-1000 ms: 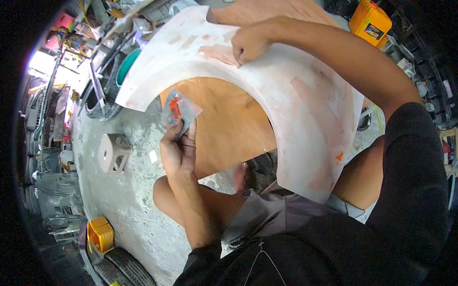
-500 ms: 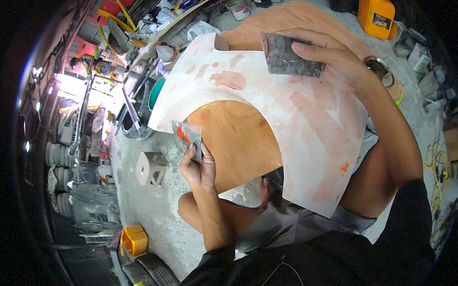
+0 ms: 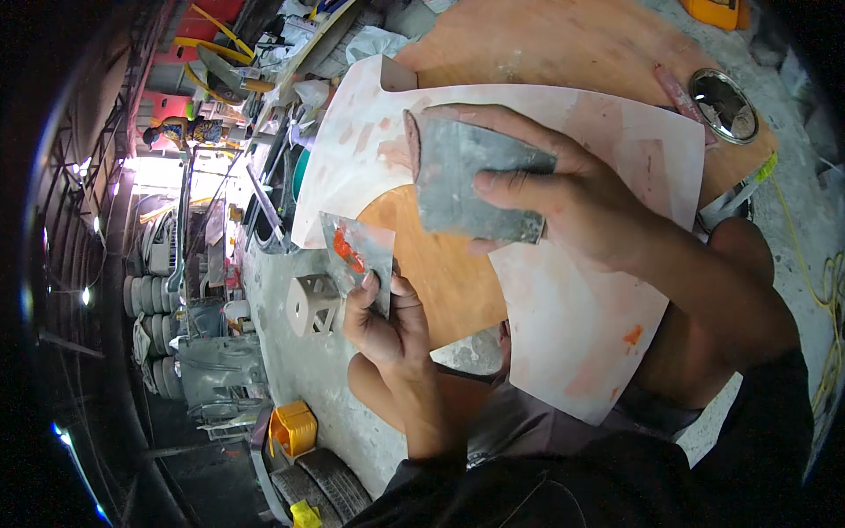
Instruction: Sanding an automotive body panel and applying red body filler/putty.
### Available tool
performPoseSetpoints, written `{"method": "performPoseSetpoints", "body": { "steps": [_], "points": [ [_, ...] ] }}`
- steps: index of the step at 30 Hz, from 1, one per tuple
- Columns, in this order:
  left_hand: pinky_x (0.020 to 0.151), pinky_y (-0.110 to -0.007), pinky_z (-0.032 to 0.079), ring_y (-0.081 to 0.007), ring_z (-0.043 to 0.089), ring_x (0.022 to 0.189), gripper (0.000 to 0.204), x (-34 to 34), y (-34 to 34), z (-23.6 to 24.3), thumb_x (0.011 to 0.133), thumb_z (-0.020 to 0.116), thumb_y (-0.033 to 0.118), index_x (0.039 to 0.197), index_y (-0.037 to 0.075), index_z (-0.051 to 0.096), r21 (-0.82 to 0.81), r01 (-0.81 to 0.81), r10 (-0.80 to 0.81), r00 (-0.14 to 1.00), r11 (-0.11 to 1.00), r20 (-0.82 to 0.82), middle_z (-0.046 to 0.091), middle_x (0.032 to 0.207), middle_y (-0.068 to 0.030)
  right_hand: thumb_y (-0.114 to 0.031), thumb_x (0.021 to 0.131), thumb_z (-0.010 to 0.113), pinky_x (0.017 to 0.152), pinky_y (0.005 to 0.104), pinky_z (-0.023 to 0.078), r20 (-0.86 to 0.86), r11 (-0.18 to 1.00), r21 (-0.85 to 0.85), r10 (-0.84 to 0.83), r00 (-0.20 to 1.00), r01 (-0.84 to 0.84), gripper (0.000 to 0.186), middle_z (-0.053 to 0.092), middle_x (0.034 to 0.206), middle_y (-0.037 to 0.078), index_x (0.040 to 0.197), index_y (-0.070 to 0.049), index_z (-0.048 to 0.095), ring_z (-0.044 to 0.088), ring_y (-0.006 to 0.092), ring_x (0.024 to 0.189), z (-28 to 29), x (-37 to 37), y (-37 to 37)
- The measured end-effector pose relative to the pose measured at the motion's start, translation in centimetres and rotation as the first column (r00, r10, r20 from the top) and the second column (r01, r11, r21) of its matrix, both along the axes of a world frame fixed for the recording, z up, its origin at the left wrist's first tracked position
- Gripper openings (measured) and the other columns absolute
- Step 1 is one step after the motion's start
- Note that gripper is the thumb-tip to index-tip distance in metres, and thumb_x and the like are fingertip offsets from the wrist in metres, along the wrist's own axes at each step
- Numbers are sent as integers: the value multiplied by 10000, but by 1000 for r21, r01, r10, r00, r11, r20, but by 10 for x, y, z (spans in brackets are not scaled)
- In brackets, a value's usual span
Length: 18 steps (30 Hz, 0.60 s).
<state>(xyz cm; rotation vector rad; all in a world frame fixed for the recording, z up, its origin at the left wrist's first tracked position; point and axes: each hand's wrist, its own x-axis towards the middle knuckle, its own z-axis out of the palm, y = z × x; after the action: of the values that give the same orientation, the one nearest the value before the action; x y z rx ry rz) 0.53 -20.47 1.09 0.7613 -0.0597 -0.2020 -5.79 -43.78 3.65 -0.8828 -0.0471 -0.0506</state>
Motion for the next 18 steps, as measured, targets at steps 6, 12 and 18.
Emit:
{"method": "performPoseSetpoints", "body": {
  "steps": [6,12,18],
  "points": [
    [703,-286,592,-205,679,868,314,-6,-21,0,812,570,-23,1123,-62,564,85,-72,65,994,994,88,670,995,-121,-84,929,533,899,393,559,171,997,-78,17,985,-3,579,472,1386,82,1477,-104,349,515,206,1224,-3,-4,6],
    [717,-284,583,-192,671,857,306,-11,-29,5,809,579,-14,1112,-57,572,141,-78,61,991,987,118,668,980,-111,-105,947,525,869,380,570,266,986,-148,-35,963,77,542,445,1403,81,1458,-62,347,515,198,1222,-5,-4,8],
    [661,-301,541,-201,635,764,387,-17,-33,11,787,638,-20,1155,-53,523,153,-172,159,983,973,92,633,928,-110,-103,975,476,885,332,552,366,910,-401,51,929,108,474,456,1409,94,1432,-35,370,500,191,1245,-11,-6,12]
  ]
}}
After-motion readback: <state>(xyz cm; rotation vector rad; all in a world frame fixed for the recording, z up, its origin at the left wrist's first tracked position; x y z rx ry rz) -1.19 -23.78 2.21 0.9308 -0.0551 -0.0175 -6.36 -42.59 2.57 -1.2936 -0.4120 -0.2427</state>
